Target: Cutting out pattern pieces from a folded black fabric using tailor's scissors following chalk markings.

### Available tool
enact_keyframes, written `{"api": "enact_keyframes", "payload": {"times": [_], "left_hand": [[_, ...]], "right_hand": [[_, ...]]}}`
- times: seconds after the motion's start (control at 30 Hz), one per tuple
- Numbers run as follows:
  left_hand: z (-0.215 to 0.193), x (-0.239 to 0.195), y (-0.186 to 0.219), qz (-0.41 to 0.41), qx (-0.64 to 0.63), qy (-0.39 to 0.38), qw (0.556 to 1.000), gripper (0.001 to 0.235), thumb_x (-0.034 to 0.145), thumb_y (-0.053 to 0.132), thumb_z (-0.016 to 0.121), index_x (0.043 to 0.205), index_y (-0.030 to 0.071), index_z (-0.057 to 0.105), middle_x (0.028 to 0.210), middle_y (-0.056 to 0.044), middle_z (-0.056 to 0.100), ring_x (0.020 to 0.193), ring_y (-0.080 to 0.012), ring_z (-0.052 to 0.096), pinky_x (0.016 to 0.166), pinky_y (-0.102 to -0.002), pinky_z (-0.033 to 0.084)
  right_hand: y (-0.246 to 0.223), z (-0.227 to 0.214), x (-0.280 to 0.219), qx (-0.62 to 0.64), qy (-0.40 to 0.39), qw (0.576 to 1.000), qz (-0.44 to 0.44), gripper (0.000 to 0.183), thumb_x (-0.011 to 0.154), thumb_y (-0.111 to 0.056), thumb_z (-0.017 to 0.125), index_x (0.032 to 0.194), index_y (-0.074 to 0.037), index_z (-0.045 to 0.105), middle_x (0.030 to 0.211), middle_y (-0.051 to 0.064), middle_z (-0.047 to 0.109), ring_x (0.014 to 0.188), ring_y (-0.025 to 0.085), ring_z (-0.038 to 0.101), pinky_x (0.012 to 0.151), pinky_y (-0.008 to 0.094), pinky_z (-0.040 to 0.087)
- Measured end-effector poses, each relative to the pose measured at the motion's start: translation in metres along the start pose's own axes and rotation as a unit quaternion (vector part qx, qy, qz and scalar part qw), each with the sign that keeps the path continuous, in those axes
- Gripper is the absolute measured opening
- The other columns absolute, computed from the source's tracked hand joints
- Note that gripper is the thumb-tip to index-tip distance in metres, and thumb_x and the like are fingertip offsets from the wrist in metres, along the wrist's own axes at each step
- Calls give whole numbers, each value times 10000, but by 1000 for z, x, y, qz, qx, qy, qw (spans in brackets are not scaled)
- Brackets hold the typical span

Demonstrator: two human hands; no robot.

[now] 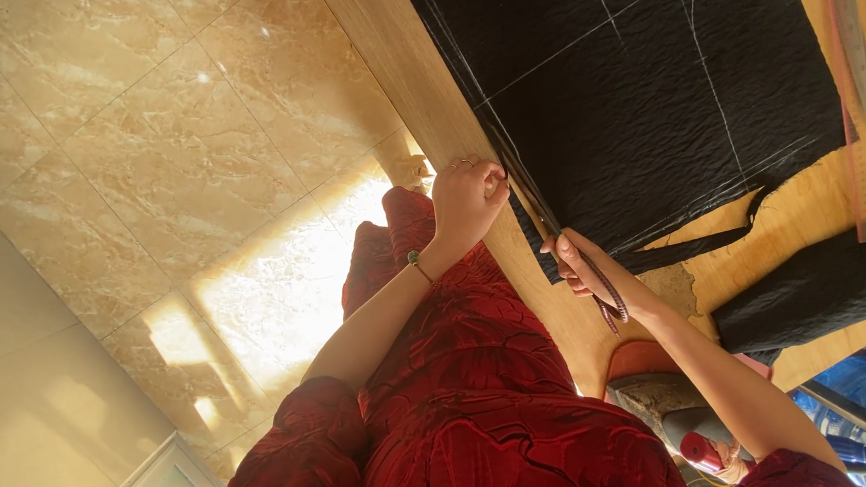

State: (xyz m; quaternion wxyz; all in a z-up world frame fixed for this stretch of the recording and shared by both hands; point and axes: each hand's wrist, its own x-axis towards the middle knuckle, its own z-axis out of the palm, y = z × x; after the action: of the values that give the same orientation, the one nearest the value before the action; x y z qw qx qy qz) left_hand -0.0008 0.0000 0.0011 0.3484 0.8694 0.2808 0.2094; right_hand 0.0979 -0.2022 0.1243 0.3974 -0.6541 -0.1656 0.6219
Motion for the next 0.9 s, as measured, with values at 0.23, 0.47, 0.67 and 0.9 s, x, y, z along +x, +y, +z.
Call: {"api": "enact_keyframes", "payload": {"times": [0.23, 0.47, 0.67, 0.9], "left_hand": [[-2, 1, 1, -8, 2, -12, 1000, 78, 738, 270, 739, 765, 202, 713, 620, -5, 597, 689, -286, 638, 663, -429, 515], [1, 0, -4, -7, 6, -23, 1000, 73, 733, 262, 737, 760, 198, 714, 629, -8, 597, 696, -283, 640, 667, -432, 522], [-5, 3, -1, -16, -6, -37, 999, 80, 743, 257, 739, 761, 183, 718, 626, -18, 582, 688, -287, 636, 662, -429, 526], [-8, 3, 1, -7, 1, -34, 999, 74, 718, 247, 747, 746, 184, 718, 619, -8, 566, 677, -263, 632, 652, -398, 527]], "right_hand": [[13, -1, 12, 0, 4, 1000, -8, 432, 1096, -563, 363, 1019, -155, 482, 712, -89, 284, 503, -14, 310, 402, 138, 328], [6, -1, 19, 8, 0, 1000, -7, 449, 1093, -558, 381, 1036, -131, 505, 698, -65, 319, 500, 8, 351, 394, 163, 344], [1, -3, 44, 19, -10, 1000, -6, 508, 1085, -609, 358, 1114, -120, 491, 730, -71, 288, 528, 8, 314, 412, 164, 317], [-6, 0, 51, 37, -15, 999, 10, 619, 1054, -683, 328, 1188, -96, 471, 753, -50, 303, 552, 28, 338, 439, 177, 321]]}}
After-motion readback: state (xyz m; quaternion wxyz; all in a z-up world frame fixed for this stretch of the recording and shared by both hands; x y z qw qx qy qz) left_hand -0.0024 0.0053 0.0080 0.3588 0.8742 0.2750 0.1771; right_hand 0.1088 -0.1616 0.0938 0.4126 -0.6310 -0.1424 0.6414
